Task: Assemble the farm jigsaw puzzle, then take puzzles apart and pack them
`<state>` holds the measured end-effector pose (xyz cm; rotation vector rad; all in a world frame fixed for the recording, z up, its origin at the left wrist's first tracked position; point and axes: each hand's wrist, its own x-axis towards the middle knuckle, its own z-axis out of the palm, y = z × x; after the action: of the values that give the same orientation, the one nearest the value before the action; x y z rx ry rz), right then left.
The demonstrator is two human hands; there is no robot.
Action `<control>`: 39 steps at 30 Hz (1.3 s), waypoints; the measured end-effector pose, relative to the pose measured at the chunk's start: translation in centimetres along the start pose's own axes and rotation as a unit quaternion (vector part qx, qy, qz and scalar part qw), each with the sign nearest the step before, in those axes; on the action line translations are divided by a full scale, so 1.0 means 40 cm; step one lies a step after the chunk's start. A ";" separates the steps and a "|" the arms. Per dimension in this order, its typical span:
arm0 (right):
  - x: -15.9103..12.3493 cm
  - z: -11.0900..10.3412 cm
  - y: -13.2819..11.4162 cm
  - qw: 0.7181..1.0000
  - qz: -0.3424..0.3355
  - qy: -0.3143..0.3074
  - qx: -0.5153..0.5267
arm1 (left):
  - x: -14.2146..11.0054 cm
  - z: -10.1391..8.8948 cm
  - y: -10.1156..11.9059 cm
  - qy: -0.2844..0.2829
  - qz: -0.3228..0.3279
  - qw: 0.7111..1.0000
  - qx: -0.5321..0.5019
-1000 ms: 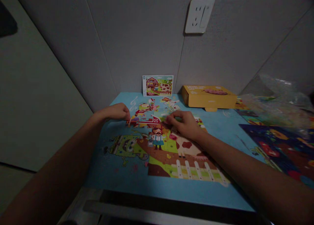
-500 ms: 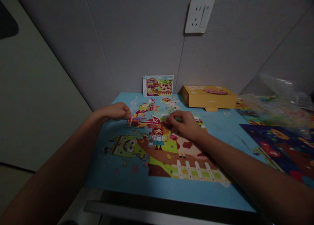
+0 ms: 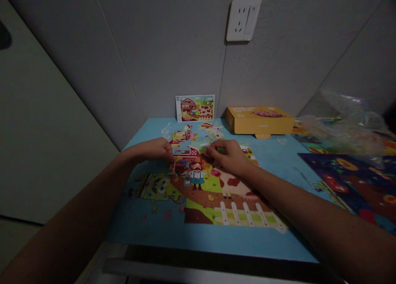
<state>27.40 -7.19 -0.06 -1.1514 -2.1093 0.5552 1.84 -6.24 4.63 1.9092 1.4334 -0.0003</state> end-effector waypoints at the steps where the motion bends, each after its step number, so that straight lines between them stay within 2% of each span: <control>1: 0.000 0.000 0.001 1.000 -0.001 0.001 -0.001 | 0.001 0.003 0.001 0.005 -0.004 1.000 0.004; 6: -0.001 -0.002 0.000 1.000 -0.002 0.003 -0.009 | 0.012 0.007 -0.006 0.003 -0.028 0.999 0.035; 13: 0.000 -0.004 -0.006 1.000 0.004 -0.007 -0.005 | 0.009 0.005 -0.011 -0.021 -0.007 0.998 0.061; 20: -0.002 -0.004 -0.002 1.000 0.016 -0.011 -0.003 | 0.019 -0.001 -0.027 0.016 -0.019 0.996 0.087; 22: -0.002 -0.004 -0.002 1.000 0.019 -0.011 0.001 | 0.019 -0.005 -0.026 0.029 -0.002 0.996 0.085; 26: -0.001 -0.004 0.000 1.000 0.008 -0.006 -0.003 | 0.008 -0.003 -0.002 0.054 0.071 0.991 0.103; 30: 0.001 -0.002 0.004 1.000 0.003 -0.008 -0.010 | 0.000 0.017 0.024 0.024 0.109 0.981 0.155; 33: 0.000 -0.002 0.003 1.000 0.008 -0.009 -0.010 | 0.000 0.027 0.026 -0.003 0.142 0.978 0.152; 39: -0.002 -0.004 -0.002 1.000 0.014 -0.009 -0.005 | 0.002 0.026 0.021 -0.018 0.146 0.979 0.140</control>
<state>27.50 -7.28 0.11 -1.1873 -2.1170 0.5699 3.00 -6.82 4.31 2.3247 1.1638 -0.1019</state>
